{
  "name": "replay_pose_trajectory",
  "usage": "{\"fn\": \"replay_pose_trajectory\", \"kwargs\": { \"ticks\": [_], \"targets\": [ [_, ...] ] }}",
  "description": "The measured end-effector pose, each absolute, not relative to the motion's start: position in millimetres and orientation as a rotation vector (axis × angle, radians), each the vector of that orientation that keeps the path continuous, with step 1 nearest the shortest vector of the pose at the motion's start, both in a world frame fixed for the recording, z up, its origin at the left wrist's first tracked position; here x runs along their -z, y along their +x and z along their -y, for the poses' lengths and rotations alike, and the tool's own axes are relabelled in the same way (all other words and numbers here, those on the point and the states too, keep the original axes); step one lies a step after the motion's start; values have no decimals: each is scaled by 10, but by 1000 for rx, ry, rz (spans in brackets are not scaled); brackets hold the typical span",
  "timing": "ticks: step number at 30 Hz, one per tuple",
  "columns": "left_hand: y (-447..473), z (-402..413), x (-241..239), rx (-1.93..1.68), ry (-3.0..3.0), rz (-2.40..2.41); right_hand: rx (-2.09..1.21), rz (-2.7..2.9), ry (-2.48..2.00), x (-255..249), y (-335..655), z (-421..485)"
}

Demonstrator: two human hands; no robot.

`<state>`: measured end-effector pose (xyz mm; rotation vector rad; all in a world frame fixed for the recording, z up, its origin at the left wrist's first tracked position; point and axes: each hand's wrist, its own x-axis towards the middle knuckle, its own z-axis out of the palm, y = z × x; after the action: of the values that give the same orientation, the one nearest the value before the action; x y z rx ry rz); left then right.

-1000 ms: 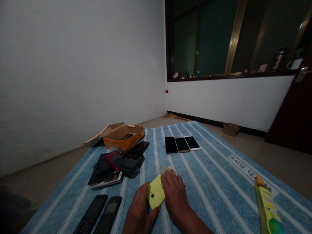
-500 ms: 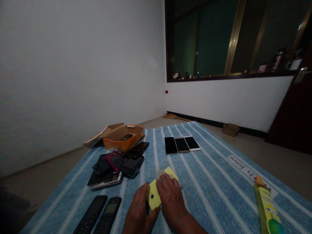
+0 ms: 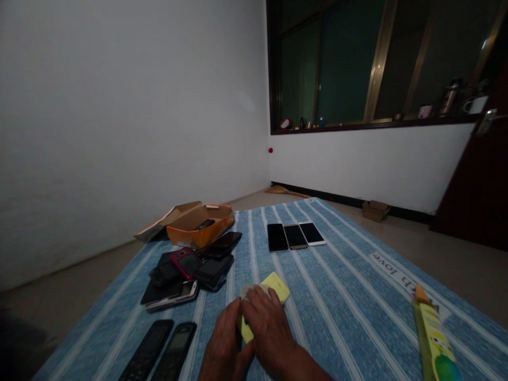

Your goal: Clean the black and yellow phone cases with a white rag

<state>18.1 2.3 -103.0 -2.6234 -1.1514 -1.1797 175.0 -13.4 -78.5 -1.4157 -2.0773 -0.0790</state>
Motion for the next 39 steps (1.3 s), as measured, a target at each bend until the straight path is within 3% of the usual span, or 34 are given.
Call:
{"fn": "replay_pose_trajectory", "kwargs": {
  "ticks": [10,19,27,39],
  "targets": [
    [275,32,1037,1255,-2515,1124,122,1928,-1625,720,2042,-88],
    [280,31,1032,1268,-2611,1094,3,2081,-1298,532,1802,49],
    [329,81,1020,1318,-2566,1136,-4,2014,-1457,517,2094,-144],
    [328,96,991,1295,-2563,1146,-461,1346,-1382,620,2271,-312]
  ]
}}
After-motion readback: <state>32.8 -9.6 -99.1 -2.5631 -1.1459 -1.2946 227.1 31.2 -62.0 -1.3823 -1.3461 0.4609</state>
